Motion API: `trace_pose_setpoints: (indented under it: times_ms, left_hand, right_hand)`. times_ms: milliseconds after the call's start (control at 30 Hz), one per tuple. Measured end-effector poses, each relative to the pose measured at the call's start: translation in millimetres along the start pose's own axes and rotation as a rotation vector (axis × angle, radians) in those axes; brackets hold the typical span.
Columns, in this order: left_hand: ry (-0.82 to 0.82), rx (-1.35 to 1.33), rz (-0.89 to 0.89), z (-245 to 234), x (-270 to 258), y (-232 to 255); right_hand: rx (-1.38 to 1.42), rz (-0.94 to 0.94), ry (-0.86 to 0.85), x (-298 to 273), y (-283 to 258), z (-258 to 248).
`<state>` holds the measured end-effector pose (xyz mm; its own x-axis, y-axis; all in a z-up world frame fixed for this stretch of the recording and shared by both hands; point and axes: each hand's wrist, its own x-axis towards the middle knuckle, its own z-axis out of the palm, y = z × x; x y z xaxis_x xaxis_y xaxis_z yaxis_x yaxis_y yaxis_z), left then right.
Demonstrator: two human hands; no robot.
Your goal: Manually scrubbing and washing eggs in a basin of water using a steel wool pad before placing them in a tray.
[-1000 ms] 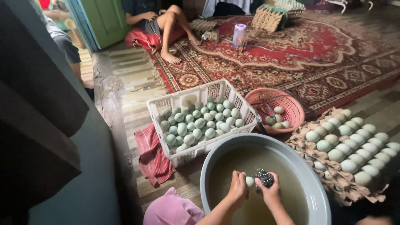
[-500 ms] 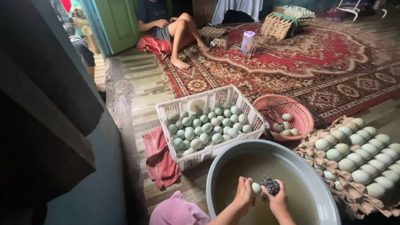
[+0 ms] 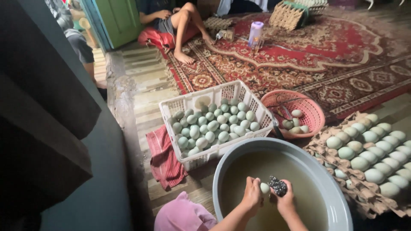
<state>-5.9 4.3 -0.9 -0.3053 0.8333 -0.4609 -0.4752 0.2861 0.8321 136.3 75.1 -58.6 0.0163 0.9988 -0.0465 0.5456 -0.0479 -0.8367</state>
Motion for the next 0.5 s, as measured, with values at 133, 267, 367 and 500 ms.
trace_pose_setpoints:
  times_ms: [133, 267, 367, 500]
  left_hand:
    - [-0.027, 0.012, -0.036, -1.5, 1.9, -0.2]
    - [-0.031, -0.002, -0.034, -1.3, -0.7, 0.5]
    - [-0.017, 0.008, -0.023, -1.8, -4.1, 7.6]
    - [-0.001, 0.011, -0.019, -1.5, -5.0, 8.8]
  right_hand:
    - [-0.076, -0.028, 0.009, -1.1, -2.3, -1.4]
    - [-0.023, -0.021, 0.002, -1.9, -2.3, -3.0]
    - [-0.048, -0.029, 0.026, 4.2, 1.8, -0.4]
    - [-0.091, -0.065, 0.014, 10.2, 12.8, 2.6]
